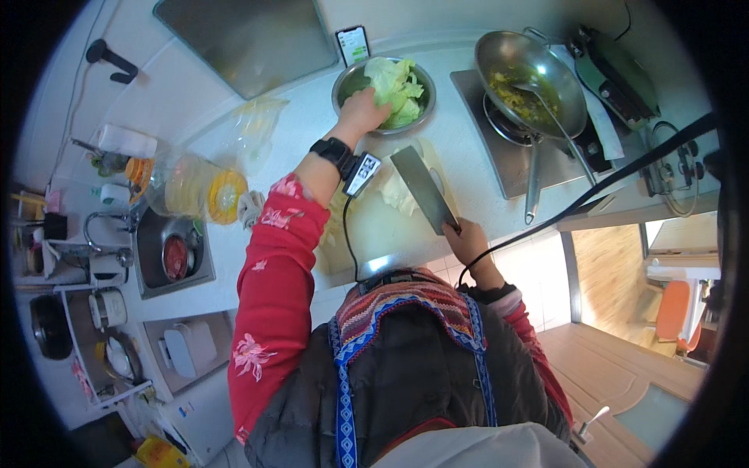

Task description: The person stirs a pan on the stove, pours hot water from a kettle into the pan, then chops cabbage on a cutting board and transfers the pieces into a metal bowl. The person also adds a small amount of white powder from a green bowl into the pan and retrieves a plate from a shelf.

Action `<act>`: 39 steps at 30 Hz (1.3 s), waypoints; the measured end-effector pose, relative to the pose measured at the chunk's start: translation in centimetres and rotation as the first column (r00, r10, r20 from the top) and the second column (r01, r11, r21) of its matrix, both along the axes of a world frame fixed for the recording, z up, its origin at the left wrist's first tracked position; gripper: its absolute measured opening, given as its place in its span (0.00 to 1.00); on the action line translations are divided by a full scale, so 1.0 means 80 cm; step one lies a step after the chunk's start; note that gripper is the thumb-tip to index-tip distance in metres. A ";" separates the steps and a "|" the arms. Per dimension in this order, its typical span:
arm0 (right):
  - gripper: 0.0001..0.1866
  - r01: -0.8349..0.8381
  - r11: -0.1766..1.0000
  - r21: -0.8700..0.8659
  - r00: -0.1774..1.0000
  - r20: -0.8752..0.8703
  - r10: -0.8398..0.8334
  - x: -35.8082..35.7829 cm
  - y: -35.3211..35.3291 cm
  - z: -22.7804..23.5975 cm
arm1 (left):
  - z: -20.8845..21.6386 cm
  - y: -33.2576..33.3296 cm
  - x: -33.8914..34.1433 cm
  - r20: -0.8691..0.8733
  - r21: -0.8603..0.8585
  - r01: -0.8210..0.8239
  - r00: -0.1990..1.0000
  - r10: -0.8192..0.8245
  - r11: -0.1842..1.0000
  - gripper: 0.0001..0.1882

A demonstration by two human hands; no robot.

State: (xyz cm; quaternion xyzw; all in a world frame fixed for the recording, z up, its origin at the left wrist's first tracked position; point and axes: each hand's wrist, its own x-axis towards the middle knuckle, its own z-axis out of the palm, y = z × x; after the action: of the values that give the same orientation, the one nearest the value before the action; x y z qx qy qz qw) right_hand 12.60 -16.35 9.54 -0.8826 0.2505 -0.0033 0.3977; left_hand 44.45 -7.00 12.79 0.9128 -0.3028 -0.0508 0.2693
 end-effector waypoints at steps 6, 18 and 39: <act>0.16 0.071 0.997 -0.032 0.997 -0.018 -0.071 -0.029 -0.010 -0.005 | -0.076 -0.073 0.099 -0.359 -0.049 -0.108 0.930 0.084 0.993 0.46; 0.14 0.198 0.980 0.000 0.980 0.001 -0.198 -0.052 -0.022 -0.015 | -0.075 -0.087 0.098 -0.305 -0.241 -0.191 0.946 0.113 0.952 0.17; 0.14 0.071 0.997 0.006 0.995 0.069 -0.071 -0.022 -0.025 -0.011 | -0.037 -0.024 0.057 -0.350 0.058 -0.191 0.915 0.199 0.980 0.60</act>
State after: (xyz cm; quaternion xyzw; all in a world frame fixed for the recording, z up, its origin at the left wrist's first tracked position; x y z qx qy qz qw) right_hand 10.82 -18.33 8.66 -0.8718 0.2679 -0.0475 0.4075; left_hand 49.04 -8.92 9.80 0.9173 -0.1563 -0.1905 0.3129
